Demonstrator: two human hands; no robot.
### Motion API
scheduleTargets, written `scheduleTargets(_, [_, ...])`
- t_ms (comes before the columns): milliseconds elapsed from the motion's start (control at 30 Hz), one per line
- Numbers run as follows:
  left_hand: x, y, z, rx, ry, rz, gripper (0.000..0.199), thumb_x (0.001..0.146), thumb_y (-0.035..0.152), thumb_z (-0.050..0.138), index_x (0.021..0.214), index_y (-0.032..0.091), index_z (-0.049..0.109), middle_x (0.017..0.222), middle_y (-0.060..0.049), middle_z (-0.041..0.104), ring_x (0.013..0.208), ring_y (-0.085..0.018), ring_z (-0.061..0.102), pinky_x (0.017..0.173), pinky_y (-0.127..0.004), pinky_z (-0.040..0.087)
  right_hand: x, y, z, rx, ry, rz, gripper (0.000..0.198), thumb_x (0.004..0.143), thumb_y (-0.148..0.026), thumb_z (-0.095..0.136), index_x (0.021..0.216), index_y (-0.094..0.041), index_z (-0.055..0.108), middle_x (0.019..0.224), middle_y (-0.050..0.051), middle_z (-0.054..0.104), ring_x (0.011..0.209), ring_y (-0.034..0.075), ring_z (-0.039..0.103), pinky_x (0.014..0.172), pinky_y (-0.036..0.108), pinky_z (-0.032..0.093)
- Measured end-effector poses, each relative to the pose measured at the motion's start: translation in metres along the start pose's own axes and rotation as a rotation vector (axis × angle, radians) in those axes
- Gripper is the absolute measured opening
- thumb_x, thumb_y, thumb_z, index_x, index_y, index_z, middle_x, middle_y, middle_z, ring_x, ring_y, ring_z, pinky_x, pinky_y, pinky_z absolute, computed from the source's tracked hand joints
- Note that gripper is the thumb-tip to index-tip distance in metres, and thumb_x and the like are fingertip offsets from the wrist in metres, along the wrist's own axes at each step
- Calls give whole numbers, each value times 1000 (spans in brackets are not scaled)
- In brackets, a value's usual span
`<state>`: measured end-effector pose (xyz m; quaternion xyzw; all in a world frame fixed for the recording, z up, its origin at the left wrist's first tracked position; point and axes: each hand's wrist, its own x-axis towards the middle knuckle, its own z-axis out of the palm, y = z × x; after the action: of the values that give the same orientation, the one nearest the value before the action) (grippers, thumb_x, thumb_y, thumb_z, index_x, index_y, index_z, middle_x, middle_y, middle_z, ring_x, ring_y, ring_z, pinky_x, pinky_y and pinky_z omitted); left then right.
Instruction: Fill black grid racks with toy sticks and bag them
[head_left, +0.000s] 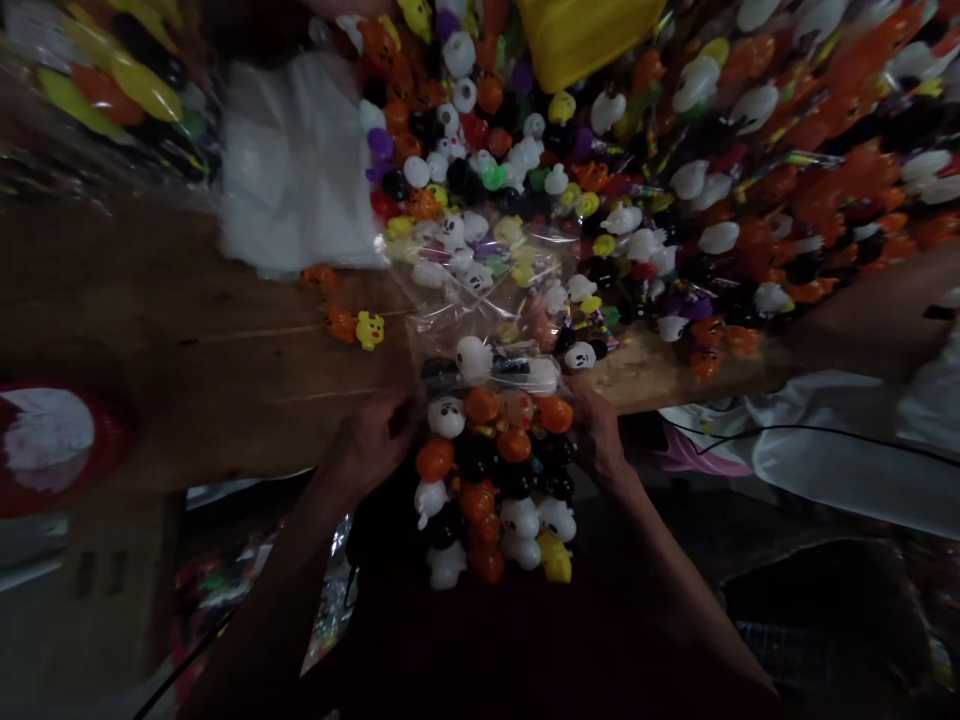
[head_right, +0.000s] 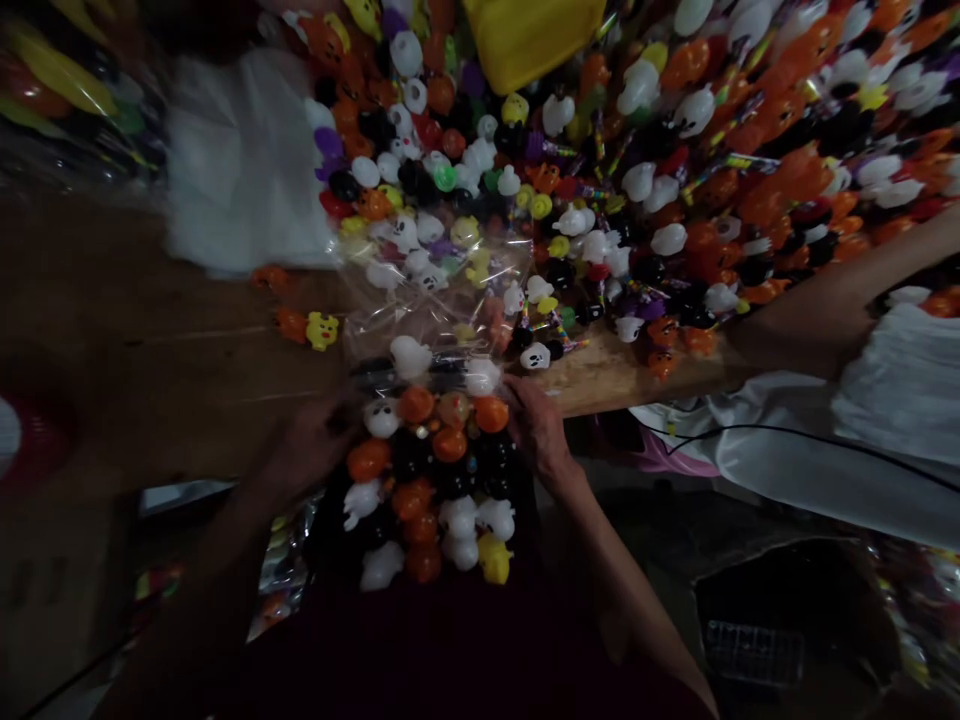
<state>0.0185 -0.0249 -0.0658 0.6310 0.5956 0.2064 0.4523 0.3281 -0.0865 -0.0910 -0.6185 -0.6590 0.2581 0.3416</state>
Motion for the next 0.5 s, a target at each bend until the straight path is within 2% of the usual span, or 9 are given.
scheduleTargets(67, [1, 7, -3, 19, 42, 8, 28, 75, 41, 68, 98, 26, 69, 84, -3, 73, 75, -24, 68, 70, -35, 52, 2, 1, -3, -46, 12, -47, 32, 89, -31, 59, 118, -20, 65, 104, 12, 75, 86, 26, 71, 72, 37, 58])
scheduleTargets(100, [0, 12, -6, 11, 80, 59, 31, 76, 37, 67, 106, 27, 67, 93, -3, 74, 82, -25, 70, 75, -37, 54, 2, 0, -5, -65, 20, -64, 33, 90, -31, 59, 120, -20, 64, 104, 11, 75, 84, 26, 71, 69, 36, 57])
scheduleTargets(167, [-5, 30, -13, -42, 188, 252, 41, 78, 25, 65, 119, 29, 62, 118, -4, 71, 108, -28, 68, 95, -43, 54, 3, -5, -9, -103, 47, -104, 28, 93, -29, 57, 119, -22, 62, 101, 9, 76, 79, 23, 71, 65, 33, 56])
scheduleTargets(233, [-9, 53, -18, -68, 229, 469, 49, 82, 19, 63, 128, 33, 59, 138, -4, 62, 131, -31, 56, 114, -48, 43, 5, -13, -14, -134, 103, -156, 20, 95, -26, 55, 112, -23, 64, 100, 7, 76, 79, 21, 71, 66, 32, 56])
scheduleTargets(300, [-8, 77, -19, -9, 153, 593, 52, 85, 22, 65, 136, 33, 58, 141, -4, 60, 135, -33, 53, 119, -49, 40, 9, -22, -18, -155, 157, -203, 13, 96, -25, 56, 105, -23, 65, 101, 7, 75, 83, 20, 71, 70, 31, 56])
scheduleTargets(367, [0, 93, -12, 120, 48, 628, 56, 84, 29, 72, 138, 29, 59, 138, -7, 64, 132, -35, 56, 118, -50, 41, 13, -30, -22, -180, 198, -233, 12, 97, -26, 57, 104, -23, 66, 97, 7, 75, 82, 19, 70, 71, 31, 56])
scheduleTargets(433, [10, 99, -2, 261, 31, 615, 59, 82, 34, 77, 138, 23, 60, 138, -10, 64, 133, -36, 56, 118, -52, 41, 15, -37, -26, -220, 238, -266, 12, 99, -27, 57, 105, -22, 66, 92, 5, 74, 76, 18, 68, 69, 30, 54])
scheduleTargets(500, [16, 99, 7, 364, 68, 643, 56, 86, 35, 75, 137, 18, 59, 136, -12, 66, 129, -33, 59, 115, -51, 44, 14, -43, -29, -259, 272, -322, 10, 100, -25, 58, 103, -21, 66, 88, 4, 74, 74, 16, 68, 67, 27, 53])
